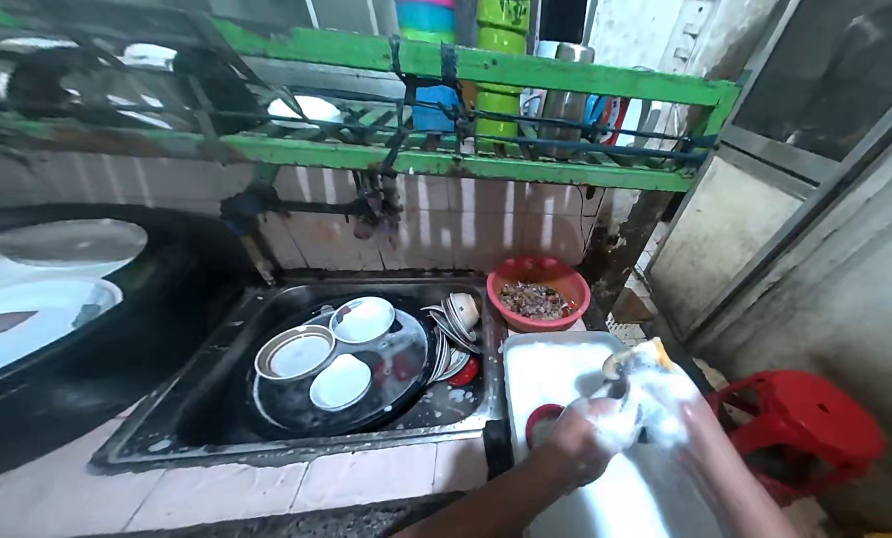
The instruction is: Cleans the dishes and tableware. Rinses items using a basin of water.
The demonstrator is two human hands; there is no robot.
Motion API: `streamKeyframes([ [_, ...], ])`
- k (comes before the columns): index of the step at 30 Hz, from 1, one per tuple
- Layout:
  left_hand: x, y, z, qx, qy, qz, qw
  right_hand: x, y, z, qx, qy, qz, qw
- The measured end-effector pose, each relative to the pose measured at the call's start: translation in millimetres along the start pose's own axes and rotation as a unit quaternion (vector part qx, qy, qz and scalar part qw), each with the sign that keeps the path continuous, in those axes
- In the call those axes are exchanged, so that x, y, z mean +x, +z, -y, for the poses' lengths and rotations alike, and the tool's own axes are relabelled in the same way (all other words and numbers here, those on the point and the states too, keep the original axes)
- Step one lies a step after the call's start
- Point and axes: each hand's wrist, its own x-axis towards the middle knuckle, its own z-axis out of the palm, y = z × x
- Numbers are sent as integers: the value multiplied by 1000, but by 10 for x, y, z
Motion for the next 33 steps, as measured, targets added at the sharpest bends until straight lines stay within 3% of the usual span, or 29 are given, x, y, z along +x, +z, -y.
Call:
streamKeyframes([
  [2,-30,82,82,-97,40,-35,994,141,-74,-43,203,87,58,974],
  [4,-44,125,130,-223,81,-51,970,190,-69,-74,371,157,135,905],
  [8,65,140,69,-176,165,-103,965,13,216,-164,591,158,152,776],
  [9,105,146,30,-159,159,-128,966,-37,327,-139,636,147,141,744],
  [10,149,142,20,-154,124,-140,970,-65,430,-114,646,128,119,743],
  [11,199,135,43,-174,86,-155,969,-82,502,-105,639,113,96,755],
  [13,297,100,134,-257,15,-196,946,-142,546,-115,540,77,53,836],
  [15,352,101,226,-347,-32,-247,904,-230,490,-188,375,-13,-13,927],
  [17,334,203,275,-373,-69,-264,887,-222,407,-243,176,-103,-79,976],
  [19,211,335,196,-310,-73,-233,919,-125,344,-256,52,-119,-103,986],
  [21,78,357,59,-240,-48,-210,947,70,199,-310,13,-100,-64,993],
  [24,73,332,36,-256,-29,-222,940,180,124,-225,-55,-124,-36,990],
  [27,220,178,73,-388,-103,-269,875,-53,398,-161,-32,-133,-85,987],
  [30,261,-21,130,-533,-97,-299,785,-160,425,-201,-55,-120,-75,988],
  [33,234,-132,219,-574,-73,-291,762,-64,178,-285,13,-70,-69,995],
])
